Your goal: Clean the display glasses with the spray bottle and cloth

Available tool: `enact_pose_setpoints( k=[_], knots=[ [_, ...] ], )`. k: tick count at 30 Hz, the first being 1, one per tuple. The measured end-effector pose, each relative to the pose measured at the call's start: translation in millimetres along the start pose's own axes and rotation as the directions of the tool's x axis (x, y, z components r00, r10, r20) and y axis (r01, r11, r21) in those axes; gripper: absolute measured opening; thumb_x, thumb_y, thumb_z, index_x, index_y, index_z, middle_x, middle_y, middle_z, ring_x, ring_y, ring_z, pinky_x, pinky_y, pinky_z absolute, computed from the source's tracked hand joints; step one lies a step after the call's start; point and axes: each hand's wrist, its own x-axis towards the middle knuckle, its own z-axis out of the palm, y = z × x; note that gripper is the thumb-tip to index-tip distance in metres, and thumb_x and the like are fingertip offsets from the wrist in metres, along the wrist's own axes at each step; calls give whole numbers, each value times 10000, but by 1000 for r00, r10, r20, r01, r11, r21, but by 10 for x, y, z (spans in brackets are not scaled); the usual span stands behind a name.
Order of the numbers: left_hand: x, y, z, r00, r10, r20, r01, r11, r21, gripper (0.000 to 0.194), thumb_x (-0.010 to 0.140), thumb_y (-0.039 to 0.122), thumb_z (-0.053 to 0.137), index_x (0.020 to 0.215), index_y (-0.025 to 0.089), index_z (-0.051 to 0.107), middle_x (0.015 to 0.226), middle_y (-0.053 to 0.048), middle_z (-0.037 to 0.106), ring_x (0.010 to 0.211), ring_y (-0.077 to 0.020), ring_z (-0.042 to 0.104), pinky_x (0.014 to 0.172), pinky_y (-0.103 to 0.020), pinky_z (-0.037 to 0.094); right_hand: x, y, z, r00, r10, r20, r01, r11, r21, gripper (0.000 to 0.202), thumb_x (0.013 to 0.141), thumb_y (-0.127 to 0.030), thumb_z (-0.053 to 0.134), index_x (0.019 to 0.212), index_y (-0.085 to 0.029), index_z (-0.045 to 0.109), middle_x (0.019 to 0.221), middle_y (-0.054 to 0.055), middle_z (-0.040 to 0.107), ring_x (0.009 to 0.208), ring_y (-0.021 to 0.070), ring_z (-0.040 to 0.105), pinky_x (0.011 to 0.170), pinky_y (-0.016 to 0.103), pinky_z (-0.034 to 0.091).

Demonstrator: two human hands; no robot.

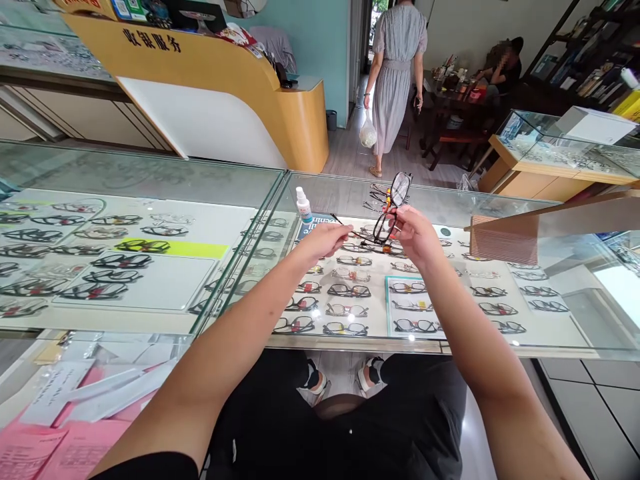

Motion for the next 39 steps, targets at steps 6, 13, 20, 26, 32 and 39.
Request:
enact_pose_setpoints(
  k=[6,13,20,26,32,39],
  knots=[
    [-128,145,-25,959,281,46,-281,960,8,333,813,446,906,934,199,718,906,-51,759,679,-123,630,550,-234,413,-85,-68,-6,980,28,197,-16,998,-61,348,740,-503,874,779,-255,632,934,23,752,956,213,696,825,321,520],
    [-120,63,74,894,386,227,-394,919,-11,506,761,414,984,1133,189,724,1134,-87,783,1071,-213,717,920,-316,552,-156,-91,71,943,76,323,-61,997,-57,357,759,-504,902,767,-248,652,957,36,814,1018,236,725,900,346,510],
    [-70,6,92,868,466,171,-480,876,48,419,817,468,933,1033,186,710,1029,-63,769,953,-207,729,901,-327,556,-153,-57,53,928,61,369,-28,995,-94,321,784,-492,892,753,-242,693,981,25,793,1036,234,711,958,359,515],
    [-141,87,-22,675,735,-70,-614,611,499,170,1021,266,655,1114,219,788,1130,-63,808,1036,-210,730,886,-320,540,-121,-131,-128,929,52,367,-27,997,-73,214,810,-399,868,763,-233,742,941,28,807,997,229,746,1021,365,506],
    [-163,127,-111,450,892,-40,-623,346,701,234,1048,180,565,1107,234,785,1109,-66,813,1048,-230,731,949,-375,571,-123,-200,-209,918,85,388,-71,996,-50,195,751,-348,869,697,-221,731,786,40,756,817,220,704,905,372,555],
    [-27,67,-255,313,912,-265,-505,396,767,336,921,175,689,1252,227,674,1348,-116,722,1315,-301,659,1151,-463,522,-138,-189,-149,942,19,335,-97,971,220,326,751,-462,930,800,-229,708,901,64,735,830,214,675,753,349,567]
  ],
)
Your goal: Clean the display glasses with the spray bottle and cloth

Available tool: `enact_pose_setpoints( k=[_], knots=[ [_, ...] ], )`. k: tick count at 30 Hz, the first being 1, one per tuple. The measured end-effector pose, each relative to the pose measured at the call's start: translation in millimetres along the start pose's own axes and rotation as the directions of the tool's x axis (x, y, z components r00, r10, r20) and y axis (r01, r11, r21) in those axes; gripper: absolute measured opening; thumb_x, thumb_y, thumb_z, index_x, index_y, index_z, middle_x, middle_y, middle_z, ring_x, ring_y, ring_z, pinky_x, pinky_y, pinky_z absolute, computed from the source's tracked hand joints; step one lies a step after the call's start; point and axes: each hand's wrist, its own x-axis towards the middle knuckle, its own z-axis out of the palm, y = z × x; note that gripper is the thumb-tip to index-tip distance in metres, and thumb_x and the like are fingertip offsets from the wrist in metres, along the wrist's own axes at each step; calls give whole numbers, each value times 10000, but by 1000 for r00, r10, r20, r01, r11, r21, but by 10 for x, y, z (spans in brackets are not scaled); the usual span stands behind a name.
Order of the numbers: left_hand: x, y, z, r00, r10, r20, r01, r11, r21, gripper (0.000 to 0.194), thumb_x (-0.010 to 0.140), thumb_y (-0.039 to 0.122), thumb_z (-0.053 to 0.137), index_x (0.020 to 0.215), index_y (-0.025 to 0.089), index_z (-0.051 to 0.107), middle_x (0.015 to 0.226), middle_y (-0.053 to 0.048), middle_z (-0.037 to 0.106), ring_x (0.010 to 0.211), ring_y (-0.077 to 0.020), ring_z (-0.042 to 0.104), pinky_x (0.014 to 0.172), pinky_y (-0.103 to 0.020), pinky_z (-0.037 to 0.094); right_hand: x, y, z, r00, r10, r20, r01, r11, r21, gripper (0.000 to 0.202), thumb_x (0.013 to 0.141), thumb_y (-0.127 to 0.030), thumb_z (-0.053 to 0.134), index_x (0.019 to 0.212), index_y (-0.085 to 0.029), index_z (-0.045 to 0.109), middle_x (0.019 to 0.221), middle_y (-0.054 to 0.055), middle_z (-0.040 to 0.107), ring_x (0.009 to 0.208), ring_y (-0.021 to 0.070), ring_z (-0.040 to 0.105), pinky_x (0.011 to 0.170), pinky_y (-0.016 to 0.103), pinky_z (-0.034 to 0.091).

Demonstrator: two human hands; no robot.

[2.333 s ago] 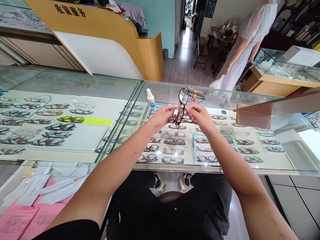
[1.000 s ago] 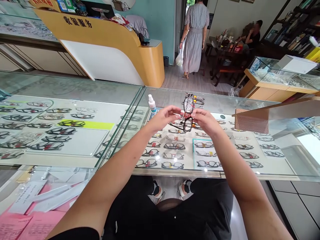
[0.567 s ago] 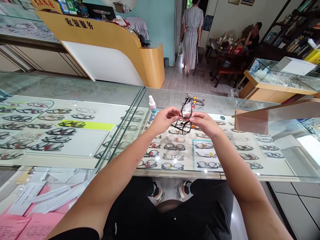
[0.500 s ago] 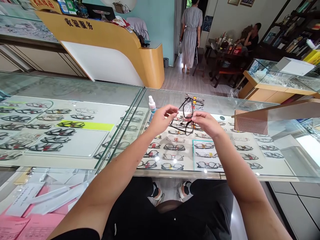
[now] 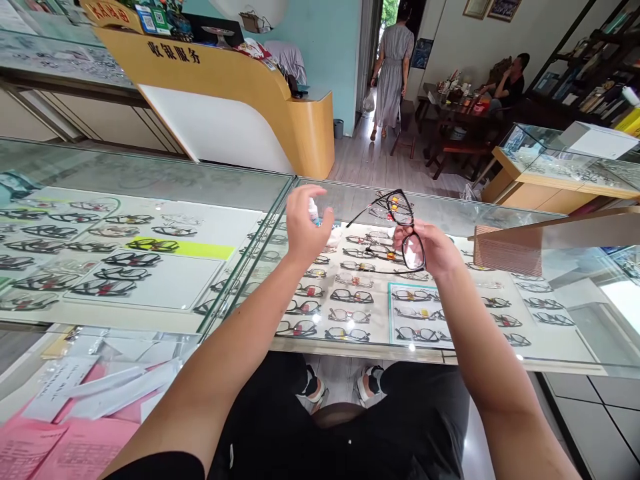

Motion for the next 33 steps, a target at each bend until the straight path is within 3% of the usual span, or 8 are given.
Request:
enact_pose_setpoints(
  k=[3,8,11,15,20,25,29,33],
  knots=[
    [29,-305,68,969,-218,-119,222,975,24,525,866,160,740,1367,231,601,1445,-141,646,1398,-329,608,1217,-490,471,-2,16,-2,999,-12,32,9,996,91,387,732,-488,959,807,-251,663,916,47,741,803,203,671,759,358,581],
    [27,-756,213,832,-550,77,555,829,-75,512,827,209,803,1282,258,575,1338,-116,705,1341,-327,653,1163,-487,496,-15,53,-1,997,-30,73,23,995,95,424,746,-519,960,851,-276,628,907,30,749,856,225,709,834,401,609],
    [0,-892,256,776,-606,176,621,782,-44,366,813,181,769,1129,244,595,1187,-83,749,1166,-288,706,1080,-436,514,-29,65,33,997,-49,65,44,996,80,453,731,-538,973,891,-288,631,908,34,755,989,267,748,940,448,624],
    [-29,-940,266,771,-600,215,617,787,-17,215,827,172,713,1018,234,638,1031,-52,742,986,-257,690,972,-393,515,-36,67,95,997,-53,56,48,995,82,466,716,-519,1002,936,-293,659,905,22,769,1015,265,775,979,439,637],
    [23,-730,237,771,-613,173,637,739,-220,192,835,202,689,1017,246,645,904,-13,649,789,-203,601,804,-355,535,-21,79,154,996,-78,44,77,997,18,394,800,-523,972,926,-271,697,952,30,795,979,236,789,981,395,646],
    [112,-246,106,732,-553,399,674,502,-542,201,829,390,734,832,226,618,803,-22,580,728,-169,562,627,-278,526,-21,113,207,991,-130,9,130,991,-36,367,867,-546,912,939,-266,687,1027,55,809,1038,252,778,1013,405,627],
    [117,89,-6,613,-350,709,790,252,-558,609,899,800,622,728,215,606,670,-27,516,629,-173,538,564,-310,531,-25,155,250,988,-155,7,154,982,-104,344,895,-530,889,905,-271,664,1059,57,814,1106,273,757,1051,436,590],
    [85,255,-57,503,-175,847,863,155,-481,828,833,1030,490,627,229,525,593,-1,408,549,-163,459,497,-324,458,-17,239,291,991,-134,27,137,980,-146,335,905,-536,884,916,-276,672,1046,42,824,1111,265,746,1062,435,557]
  ],
)
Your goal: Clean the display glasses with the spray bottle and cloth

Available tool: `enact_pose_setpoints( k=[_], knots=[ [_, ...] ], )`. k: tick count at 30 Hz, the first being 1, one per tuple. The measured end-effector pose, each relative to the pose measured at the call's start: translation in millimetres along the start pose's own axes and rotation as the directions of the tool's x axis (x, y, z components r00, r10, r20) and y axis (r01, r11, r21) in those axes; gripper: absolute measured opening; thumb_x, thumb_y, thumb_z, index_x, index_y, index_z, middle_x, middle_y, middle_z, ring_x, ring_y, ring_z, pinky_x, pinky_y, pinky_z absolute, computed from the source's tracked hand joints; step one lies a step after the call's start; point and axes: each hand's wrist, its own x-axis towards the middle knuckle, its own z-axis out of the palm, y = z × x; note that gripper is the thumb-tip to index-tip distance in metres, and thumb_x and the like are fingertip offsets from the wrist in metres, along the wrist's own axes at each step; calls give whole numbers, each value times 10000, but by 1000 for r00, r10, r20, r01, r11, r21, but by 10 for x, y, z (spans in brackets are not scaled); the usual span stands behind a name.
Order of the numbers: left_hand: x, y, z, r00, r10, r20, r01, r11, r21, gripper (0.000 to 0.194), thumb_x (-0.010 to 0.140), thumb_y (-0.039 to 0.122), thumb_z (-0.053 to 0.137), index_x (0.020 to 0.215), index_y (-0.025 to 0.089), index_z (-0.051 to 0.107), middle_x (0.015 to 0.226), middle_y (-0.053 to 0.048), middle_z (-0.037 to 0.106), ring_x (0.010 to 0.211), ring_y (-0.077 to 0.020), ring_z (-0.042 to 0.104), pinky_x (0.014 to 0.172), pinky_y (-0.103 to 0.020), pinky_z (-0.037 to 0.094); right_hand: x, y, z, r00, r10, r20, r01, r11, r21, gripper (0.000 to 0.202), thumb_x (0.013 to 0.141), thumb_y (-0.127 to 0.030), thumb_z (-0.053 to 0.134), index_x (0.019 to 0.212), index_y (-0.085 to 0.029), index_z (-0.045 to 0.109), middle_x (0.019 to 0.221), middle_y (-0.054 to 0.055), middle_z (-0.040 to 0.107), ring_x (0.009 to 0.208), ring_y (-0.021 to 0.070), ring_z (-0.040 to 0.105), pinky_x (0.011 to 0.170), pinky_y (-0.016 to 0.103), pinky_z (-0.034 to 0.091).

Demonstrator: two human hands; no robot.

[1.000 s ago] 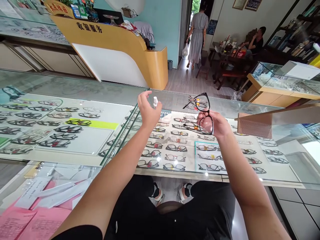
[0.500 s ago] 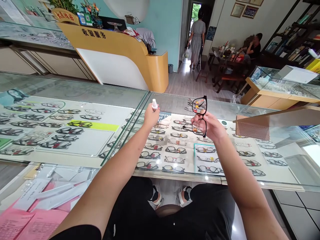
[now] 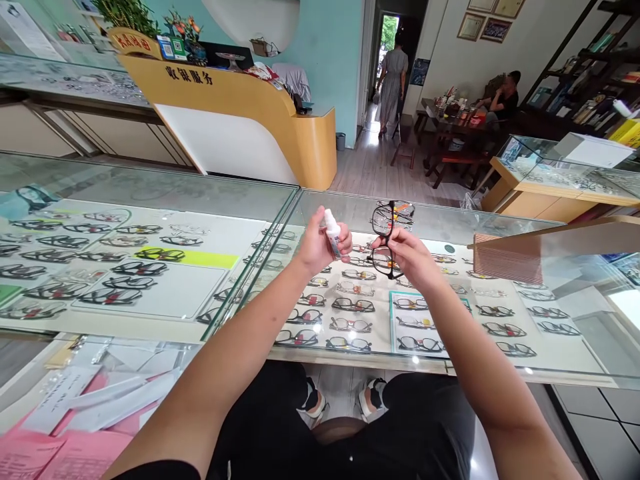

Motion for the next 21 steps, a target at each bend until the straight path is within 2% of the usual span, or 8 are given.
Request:
enact_pose_setpoints(
  k=[5,8,10,12,17,21],
  knots=[
    [-28,-33,75,999,-24,30,21,995,100,895,839,1091,226,592,263,462,562,-9,356,529,-188,425,503,-383,445,-10,84,66,999,32,3,-32,998,-54,343,911,-551,876,921,-277,669,1049,37,828,1107,246,734,1039,410,546],
    [-11,-87,104,997,78,-11,-74,976,204,839,846,1045,363,630,253,536,615,-34,460,600,-204,499,596,-405,503,-21,107,100,999,42,-2,-42,997,-60,362,908,-574,873,920,-278,665,1059,40,827,1108,245,725,1046,417,547],
    [2,-134,115,983,173,-55,-148,941,303,745,858,955,512,680,236,598,680,-43,544,655,-202,553,661,-391,517,-29,117,117,999,46,-1,-46,997,-68,359,914,-574,867,924,-277,665,1065,39,827,1083,236,717,1040,410,541],
    [7,-178,123,971,223,-83,-172,899,403,664,892,864,558,711,229,619,725,-43,598,674,-192,570,680,-371,502,-34,126,132,999,50,6,-49,996,-78,354,920,-567,863,928,-272,666,1066,38,828,1052,227,707,1013,397,534],
    [-2,-239,145,976,211,-49,-160,854,495,577,977,745,502,731,232,597,702,-42,635,689,-195,553,713,-364,486,-34,147,152,998,54,39,-51,996,-71,334,933,-545,858,929,-269,671,1029,22,829,1008,217,704,984,383,513],
    [10,-264,153,977,204,-64,-147,861,488,609,962,793,501,726,236,566,686,-38,618,692,-199,546,720,-365,487,-36,153,150,997,53,50,-50,997,-58,326,935,-536,857,935,-267,673,1034,24,829,1007,216,708,986,379,517]
  ],
)
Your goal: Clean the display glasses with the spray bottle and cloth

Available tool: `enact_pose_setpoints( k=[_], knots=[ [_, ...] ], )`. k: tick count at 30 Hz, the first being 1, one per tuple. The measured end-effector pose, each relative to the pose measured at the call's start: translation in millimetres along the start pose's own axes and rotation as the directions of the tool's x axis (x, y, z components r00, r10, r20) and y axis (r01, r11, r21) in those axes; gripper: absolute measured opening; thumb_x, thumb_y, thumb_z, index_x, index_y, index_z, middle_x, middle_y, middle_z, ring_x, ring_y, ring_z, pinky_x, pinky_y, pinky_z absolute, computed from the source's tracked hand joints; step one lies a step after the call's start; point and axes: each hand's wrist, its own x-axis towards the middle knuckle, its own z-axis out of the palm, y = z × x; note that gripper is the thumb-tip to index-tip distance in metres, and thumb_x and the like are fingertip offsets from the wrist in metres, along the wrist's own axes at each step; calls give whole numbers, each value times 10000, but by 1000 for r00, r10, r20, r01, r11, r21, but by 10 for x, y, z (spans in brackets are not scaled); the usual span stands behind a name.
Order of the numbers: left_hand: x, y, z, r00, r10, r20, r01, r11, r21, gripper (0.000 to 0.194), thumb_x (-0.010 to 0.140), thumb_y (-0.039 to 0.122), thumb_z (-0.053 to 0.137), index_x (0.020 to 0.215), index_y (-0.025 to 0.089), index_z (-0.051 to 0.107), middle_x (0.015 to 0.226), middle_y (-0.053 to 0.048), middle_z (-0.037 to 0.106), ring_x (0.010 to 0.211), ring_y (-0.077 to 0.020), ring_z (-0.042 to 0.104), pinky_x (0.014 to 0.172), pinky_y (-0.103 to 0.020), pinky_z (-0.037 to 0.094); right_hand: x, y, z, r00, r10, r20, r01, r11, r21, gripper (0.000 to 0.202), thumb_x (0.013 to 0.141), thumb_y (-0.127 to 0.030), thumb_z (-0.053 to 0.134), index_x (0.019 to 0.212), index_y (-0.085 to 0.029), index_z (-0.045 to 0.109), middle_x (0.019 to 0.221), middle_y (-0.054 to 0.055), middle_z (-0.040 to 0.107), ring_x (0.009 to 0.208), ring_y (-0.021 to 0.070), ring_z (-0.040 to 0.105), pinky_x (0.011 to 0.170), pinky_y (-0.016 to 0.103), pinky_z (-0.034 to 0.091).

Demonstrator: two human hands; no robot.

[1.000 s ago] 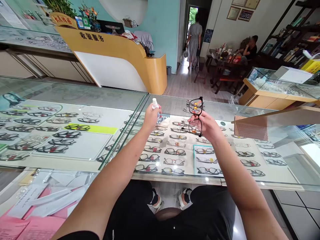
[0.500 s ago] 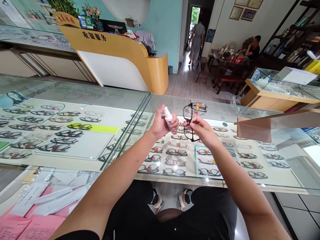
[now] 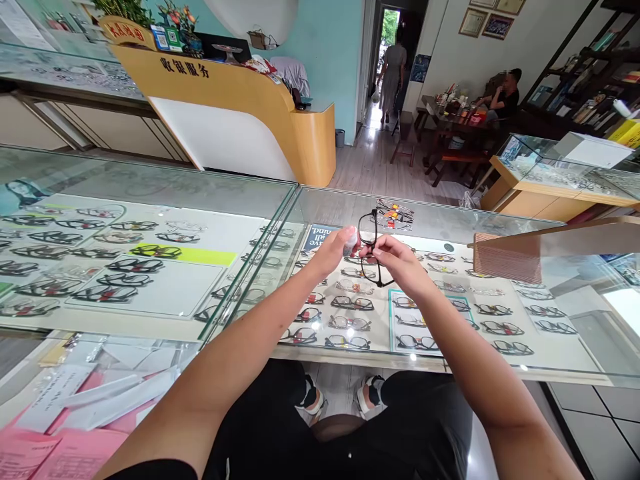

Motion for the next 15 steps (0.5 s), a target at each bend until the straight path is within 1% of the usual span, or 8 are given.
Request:
enact_pose_setpoints(
  k=[3,6,8,11,15],
  knots=[
    [7,-9,9,1000,-6,-23,5,999,-37,676,935,877,494,741,234,576,726,-38,607,684,-192,538,698,-359,483,-5,-28,-1,1000,4,-7,-4,1000,23,329,937,-544,850,937,-273,664,1059,32,827,1031,229,723,1004,394,532],
    [-1,-8,15,1000,13,-15,-13,1000,0,699,937,891,491,743,229,610,774,-44,607,696,-194,550,712,-365,492,3,-79,-6,999,-12,-41,15,997,70,349,910,-553,870,913,-281,652,1051,32,824,1061,246,736,1023,411,546],
    [-12,-10,23,999,26,20,-27,998,58,687,952,868,483,732,230,614,753,-41,596,686,-197,545,727,-375,491,16,-111,-17,996,-22,-85,31,994,103,369,879,-557,896,893,-283,649,1046,30,821,1064,246,740,1026,411,556],
    [-32,-33,52,995,40,93,-52,991,127,655,973,825,471,710,235,579,716,-35,568,674,-201,520,724,-382,475,37,-139,-39,990,-30,-137,48,990,129,400,846,-568,918,872,-283,638,1045,29,813,1046,243,746,1022,410,574],
    [-57,-80,113,985,43,170,-75,980,186,655,954,842,483,705,238,531,706,-31,524,695,-204,469,683,-370,425,47,-140,-53,990,-23,-137,43,989,140,423,829,-578,928,870,-282,628,1031,31,804,1003,257,753,990,442,609]
  ],
)
